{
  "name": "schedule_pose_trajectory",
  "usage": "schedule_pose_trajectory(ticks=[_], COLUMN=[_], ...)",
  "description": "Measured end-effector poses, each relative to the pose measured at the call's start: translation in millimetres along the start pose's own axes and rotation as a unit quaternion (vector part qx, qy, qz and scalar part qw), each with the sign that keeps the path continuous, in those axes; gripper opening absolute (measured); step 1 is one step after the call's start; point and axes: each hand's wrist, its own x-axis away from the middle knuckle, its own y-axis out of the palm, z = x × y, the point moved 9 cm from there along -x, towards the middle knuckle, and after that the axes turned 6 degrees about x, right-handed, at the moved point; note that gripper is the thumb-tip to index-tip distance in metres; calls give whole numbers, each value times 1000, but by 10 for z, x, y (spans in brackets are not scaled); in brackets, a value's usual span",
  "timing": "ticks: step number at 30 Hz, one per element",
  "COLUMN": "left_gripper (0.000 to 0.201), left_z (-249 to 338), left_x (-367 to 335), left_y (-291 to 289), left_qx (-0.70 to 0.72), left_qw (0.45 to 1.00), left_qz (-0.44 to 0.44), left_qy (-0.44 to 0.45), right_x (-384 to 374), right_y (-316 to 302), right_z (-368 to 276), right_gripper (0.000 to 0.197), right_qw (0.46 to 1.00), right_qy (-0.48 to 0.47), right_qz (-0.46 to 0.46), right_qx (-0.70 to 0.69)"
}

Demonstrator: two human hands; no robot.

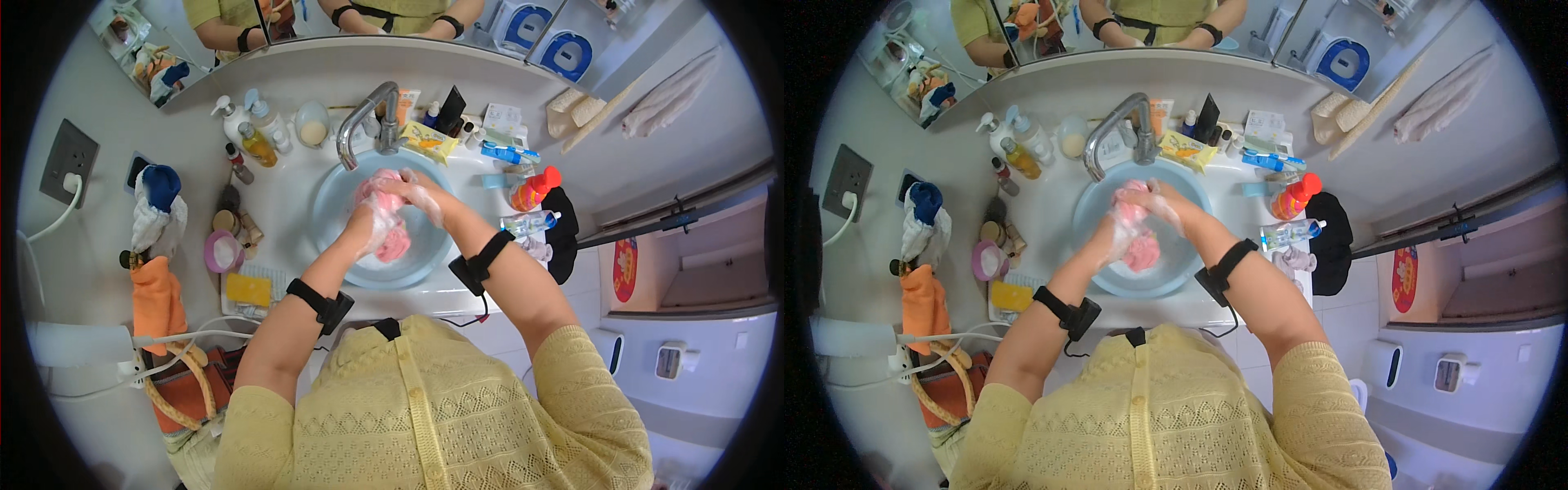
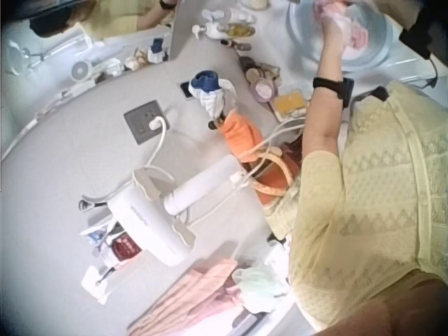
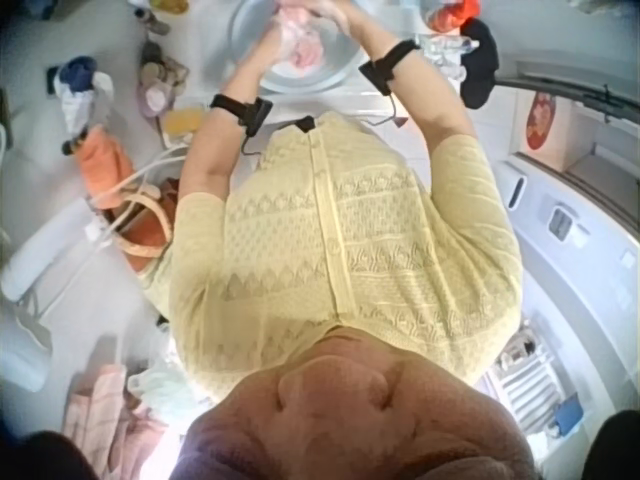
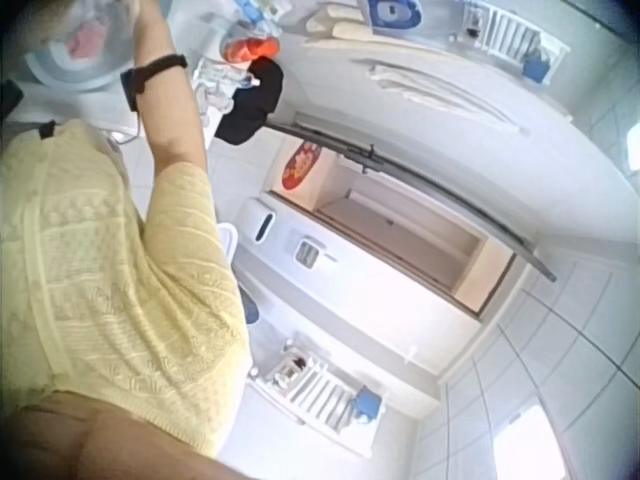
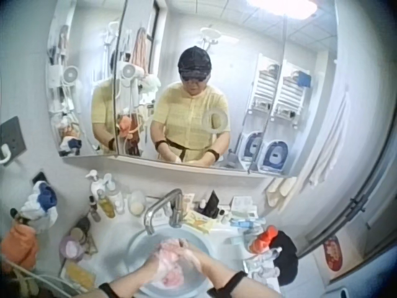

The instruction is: Hand washing a pink garment in a bathroom sink using soap and water.

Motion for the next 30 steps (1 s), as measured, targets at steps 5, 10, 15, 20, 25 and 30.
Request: schedule_pose_trajectory(ticks=[5,10,15,20,25,30], left_gripper=[37,43,46,25,30,38], left_z=[-166,-639,-425,-841,-1642,-913], left_x=[94,240,354,60,-244,-258], left_y=[6,-297,283,188,-191,-375], left_qx=[-376,123,576,573,309,-443], left_qw=[920,979,738,788,935,895], left_qz=[-88,71,-31,-6,-3,53], left_qy=[-64,-147,-348,-223,-171,17], right_x=[-179,42,298,471,531,712], right_y=[-108,34,328,30,-198,-387], right_z=[237,35,398,493,1268,1292], right_gripper=[42,46,51,39,12,8], right_qw=[997,992,990,978,741,785], right_qy=[39,-49,9,-127,-66,-147], right_qz=[27,56,-47,-20,-132,-3], right_qx=[58,-98,-136,163,656,602])
